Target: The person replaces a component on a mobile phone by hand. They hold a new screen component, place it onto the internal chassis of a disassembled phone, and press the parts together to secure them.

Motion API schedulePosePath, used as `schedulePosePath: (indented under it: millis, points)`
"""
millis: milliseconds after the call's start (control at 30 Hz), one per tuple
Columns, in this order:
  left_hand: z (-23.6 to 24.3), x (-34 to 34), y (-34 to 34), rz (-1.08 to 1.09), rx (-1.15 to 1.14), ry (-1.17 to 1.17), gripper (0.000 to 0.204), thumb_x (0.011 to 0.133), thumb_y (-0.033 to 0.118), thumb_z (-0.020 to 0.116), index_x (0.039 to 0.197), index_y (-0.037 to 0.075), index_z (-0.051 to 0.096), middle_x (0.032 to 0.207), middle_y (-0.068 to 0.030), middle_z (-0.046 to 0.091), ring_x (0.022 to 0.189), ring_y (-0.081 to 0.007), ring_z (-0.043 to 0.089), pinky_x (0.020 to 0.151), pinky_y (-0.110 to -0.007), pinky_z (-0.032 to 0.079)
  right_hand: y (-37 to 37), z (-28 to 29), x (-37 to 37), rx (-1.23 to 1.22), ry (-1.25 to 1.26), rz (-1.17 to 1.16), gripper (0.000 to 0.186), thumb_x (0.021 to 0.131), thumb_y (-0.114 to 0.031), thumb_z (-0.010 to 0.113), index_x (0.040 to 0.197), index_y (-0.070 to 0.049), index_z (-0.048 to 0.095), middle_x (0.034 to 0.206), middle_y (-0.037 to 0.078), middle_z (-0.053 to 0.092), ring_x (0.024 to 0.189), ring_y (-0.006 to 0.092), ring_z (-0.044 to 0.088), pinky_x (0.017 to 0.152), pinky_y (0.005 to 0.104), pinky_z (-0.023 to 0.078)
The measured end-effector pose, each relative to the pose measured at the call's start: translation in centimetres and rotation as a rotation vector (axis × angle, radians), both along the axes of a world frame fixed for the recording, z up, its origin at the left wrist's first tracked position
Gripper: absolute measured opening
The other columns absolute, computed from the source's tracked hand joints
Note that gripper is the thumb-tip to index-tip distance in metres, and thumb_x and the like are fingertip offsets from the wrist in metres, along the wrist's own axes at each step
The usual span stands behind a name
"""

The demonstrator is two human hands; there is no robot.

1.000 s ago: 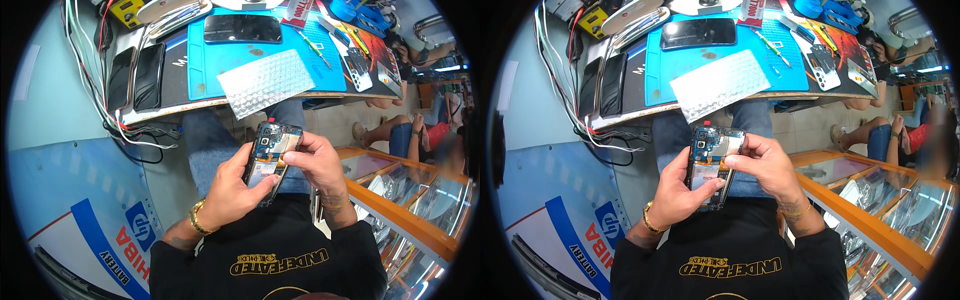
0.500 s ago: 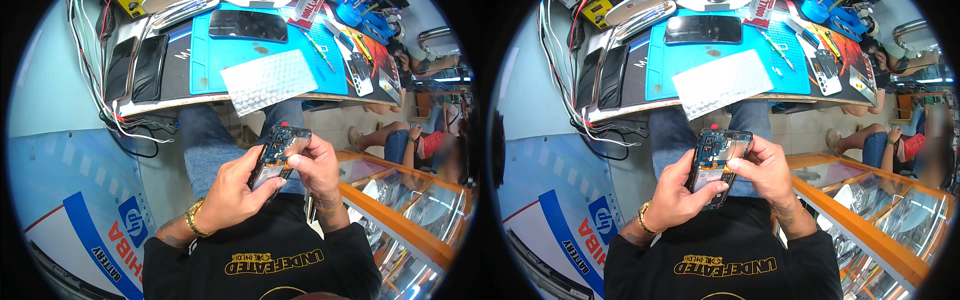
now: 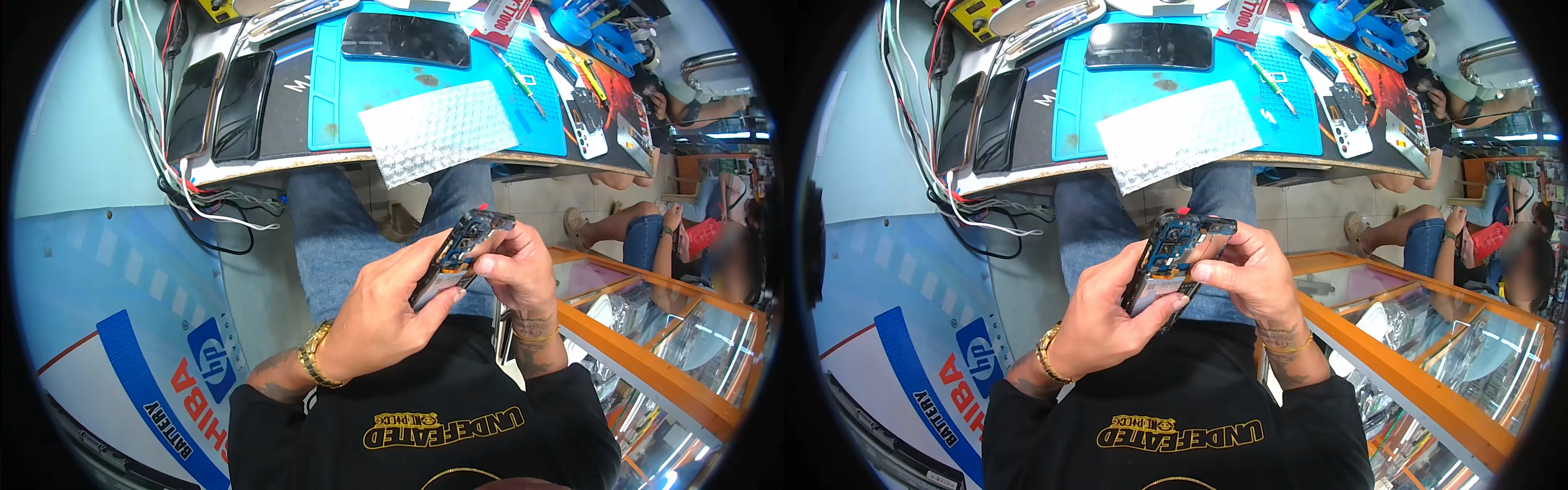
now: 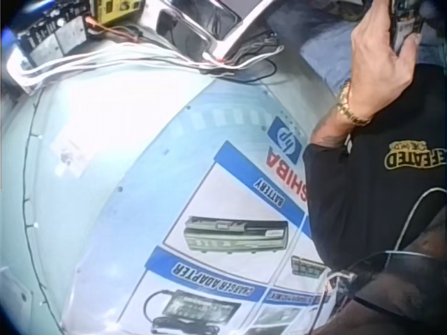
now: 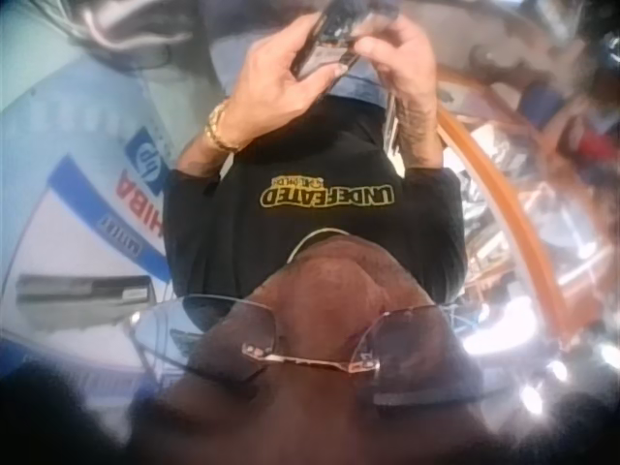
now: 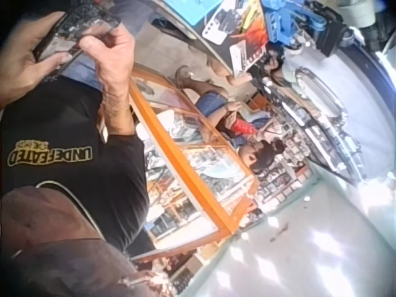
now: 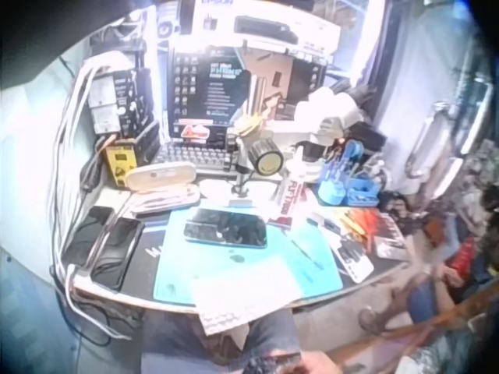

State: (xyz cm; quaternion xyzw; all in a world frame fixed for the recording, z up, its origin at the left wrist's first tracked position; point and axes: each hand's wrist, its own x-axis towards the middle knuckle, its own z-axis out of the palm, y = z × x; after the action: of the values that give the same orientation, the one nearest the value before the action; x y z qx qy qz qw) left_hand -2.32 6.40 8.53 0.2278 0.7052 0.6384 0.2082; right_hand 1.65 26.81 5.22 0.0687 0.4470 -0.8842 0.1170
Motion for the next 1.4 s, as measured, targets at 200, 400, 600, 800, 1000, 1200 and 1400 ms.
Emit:
schedulePosePath:
  millis: [200,400,600,800,1000,1200,1400]
  points:
    - [0.7,0.0,0.1,-0.007,0.007,0.016,0.045,0.083,0.003,0.075,0.124,-0.001,0.058,0.095,-0.0097,0.070,0.083,-0.0148,0.069,0.075,-0.029,0.054,-0.3,0.2,0.2,0.026,0.083,-0.044,0.018,0.083,0.004,0.071,0.099,0.001,0.064,0.100,0.007,0.068,0.091,0.0133,0.065,0.085,0.0297,0.054]
    - [-0.4,0.4,0.1,0.037,0.018,0.020,0.043,0.084,0.004,0.075,0.124,-0.001,0.058,0.101,-0.0086,0.070,0.090,-0.0111,0.067,0.080,-0.026,0.052,-1.2,0.8,0.1,0.041,0.023,-0.094,0.017,0.085,0.003,0.071,0.100,0.001,0.064,0.100,0.006,0.068,0.091,0.0120,0.063,0.087,0.0296,0.053]
    - [-3.0,2.3,-0.6,0.188,0.233,-0.280,0.044,0.087,0.003,0.073,0.127,-0.001,0.056,0.109,-0.0068,0.069,0.097,-0.0107,0.065,0.085,-0.028,0.052,-0.9,-0.3,0.3,0.036,-0.079,-0.012,0.017,0.087,0.003,0.070,0.102,0.001,0.063,0.098,0.002,0.061,0.091,0.0081,0.058,0.081,0.0255,0.051]
    - [-5.2,5.4,-1.8,0.272,0.285,-0.437,0.042,0.090,0.001,0.068,0.129,0.001,0.052,0.118,-0.0086,0.066,0.106,-0.0154,0.064,0.095,-0.032,0.049,-2.7,-0.8,2.1,0.071,-0.162,0.040,0.015,0.088,0.001,0.070,0.101,0.001,0.062,0.093,0.000,0.059,0.087,0.0065,0.055,0.078,0.0225,0.048]
    - [-6.0,6.0,-2.4,0.258,0.236,-0.588,0.042,0.092,0.003,0.065,0.131,0.000,0.050,0.118,-0.0084,0.065,0.108,-0.0148,0.062,0.096,-0.031,0.048,-4.0,-2.5,3.7,0.056,-0.317,-0.002,0.013,0.090,-0.001,0.069,0.101,0.000,0.063,0.096,0.001,0.064,0.090,0.0063,0.059,0.080,0.0236,0.050]
    - [-5.7,5.3,-1.9,0.256,0.202,-0.603,0.045,0.087,-0.003,0.069,0.128,0.000,0.052,0.115,-0.0069,0.067,0.102,-0.0110,0.064,0.089,-0.028,0.052,-3.9,-3.2,3.6,0.098,-0.343,0.000,0.012,0.090,-0.002,0.070,0.100,-0.001,0.062,0.096,0.001,0.066,0.089,0.0066,0.061,0.080,0.0235,0.051]
    - [-5.5,4.7,-1.7,0.255,0.149,-0.571,0.044,0.086,-0.003,0.070,0.126,0.000,0.052,0.111,-0.0064,0.068,0.099,-0.0106,0.065,0.087,-0.028,0.053,-3.7,-3.0,3.2,0.083,-0.331,0.007,0.011,0.091,-0.003,0.069,0.099,-0.001,0.062,0.095,0.002,0.066,0.088,0.0064,0.061,0.079,0.0229,0.051]
